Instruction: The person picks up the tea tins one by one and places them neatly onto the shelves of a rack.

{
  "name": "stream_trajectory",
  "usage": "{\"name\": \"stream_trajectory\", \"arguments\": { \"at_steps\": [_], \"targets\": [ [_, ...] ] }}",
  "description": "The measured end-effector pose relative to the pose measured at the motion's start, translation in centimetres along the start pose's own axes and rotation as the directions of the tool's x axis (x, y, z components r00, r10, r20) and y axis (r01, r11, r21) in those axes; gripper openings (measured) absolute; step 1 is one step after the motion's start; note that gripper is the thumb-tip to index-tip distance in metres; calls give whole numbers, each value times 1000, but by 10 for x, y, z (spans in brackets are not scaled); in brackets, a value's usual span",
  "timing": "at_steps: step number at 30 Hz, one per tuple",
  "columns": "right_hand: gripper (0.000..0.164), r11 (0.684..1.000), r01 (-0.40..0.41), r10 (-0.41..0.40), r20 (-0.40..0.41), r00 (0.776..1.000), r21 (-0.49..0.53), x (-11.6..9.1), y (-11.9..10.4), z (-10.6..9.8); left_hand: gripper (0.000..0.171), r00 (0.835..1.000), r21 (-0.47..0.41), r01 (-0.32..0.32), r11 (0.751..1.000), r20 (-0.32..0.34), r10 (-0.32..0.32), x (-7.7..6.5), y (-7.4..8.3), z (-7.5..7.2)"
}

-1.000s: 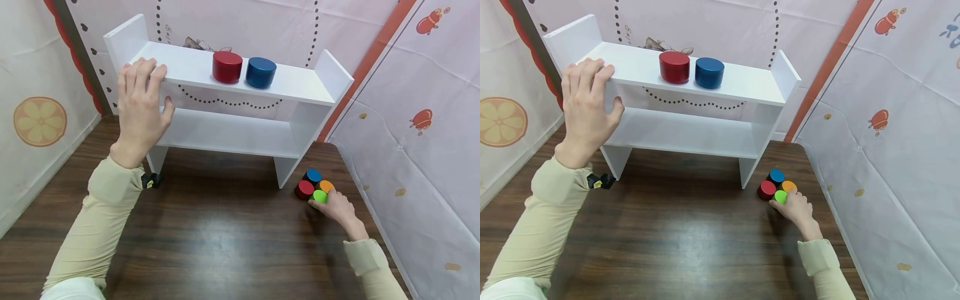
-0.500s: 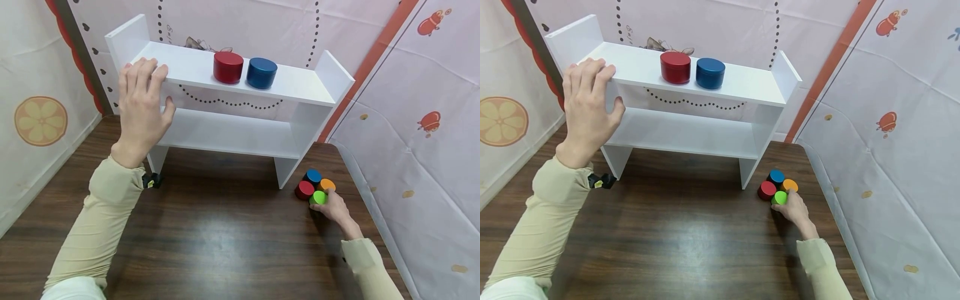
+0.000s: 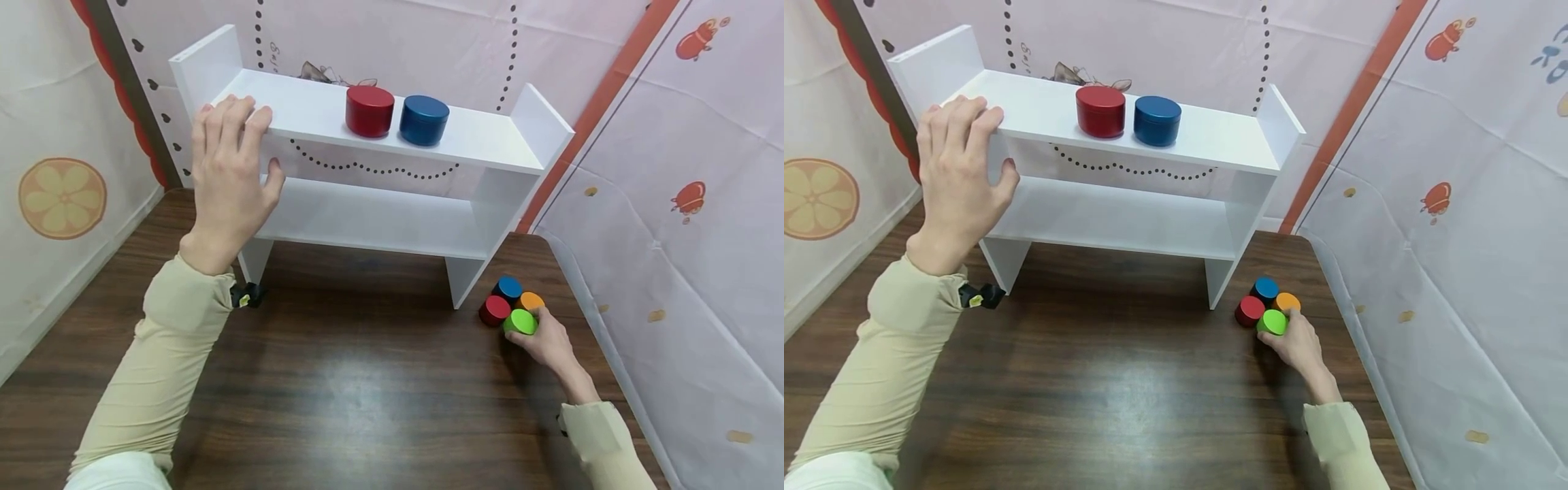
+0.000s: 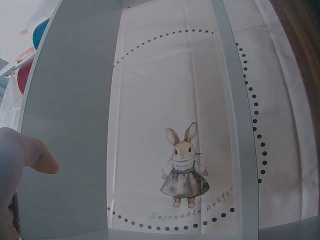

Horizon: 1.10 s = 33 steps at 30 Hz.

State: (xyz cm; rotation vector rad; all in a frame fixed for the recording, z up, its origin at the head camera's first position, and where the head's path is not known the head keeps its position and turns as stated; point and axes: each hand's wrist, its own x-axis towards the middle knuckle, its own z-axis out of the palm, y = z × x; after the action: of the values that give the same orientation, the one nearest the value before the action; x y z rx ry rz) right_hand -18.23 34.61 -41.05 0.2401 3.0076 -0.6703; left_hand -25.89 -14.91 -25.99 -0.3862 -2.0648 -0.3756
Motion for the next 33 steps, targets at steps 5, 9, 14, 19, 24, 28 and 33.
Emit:
{"name": "stream_trajectory", "arguments": {
  "at_steps": [5,9,14,19,24,28,33],
  "targets": [
    [74,997,75,-73,-74,995,23,-10,-12,-13,50,1000,1,2,1000,0,-2,-1,-1,-1],
    [70,986,159,-149,-172,974,41,-15,-26,-27,50,1000,-6,2,1000,-6,-2,-1,-1,-2],
    [62,964,263,-241,-285,927,40,-18,-50,-45,49,1000,3,3,1000,4,-3,-1,0,-2],
    [57,939,342,-303,-361,882,48,-19,-79,-64,49,1000,-10,0,1000,-9,0,-1,0,-1],
    [54,896,437,-367,-422,829,78,-20,-110,-83,50,1000,-15,-7,1000,-19,7,-1,0,1],
    [53,857,506,-412,-459,787,98,-21,-139,-98,50,1000,-20,-6,1000,-22,6,0,-1,2],
    [48,792,605,-486,-517,705,80,-19,-174,-118,49,1000,-22,0,1000,-25,-1,-1,-1,2]
  ]
}}
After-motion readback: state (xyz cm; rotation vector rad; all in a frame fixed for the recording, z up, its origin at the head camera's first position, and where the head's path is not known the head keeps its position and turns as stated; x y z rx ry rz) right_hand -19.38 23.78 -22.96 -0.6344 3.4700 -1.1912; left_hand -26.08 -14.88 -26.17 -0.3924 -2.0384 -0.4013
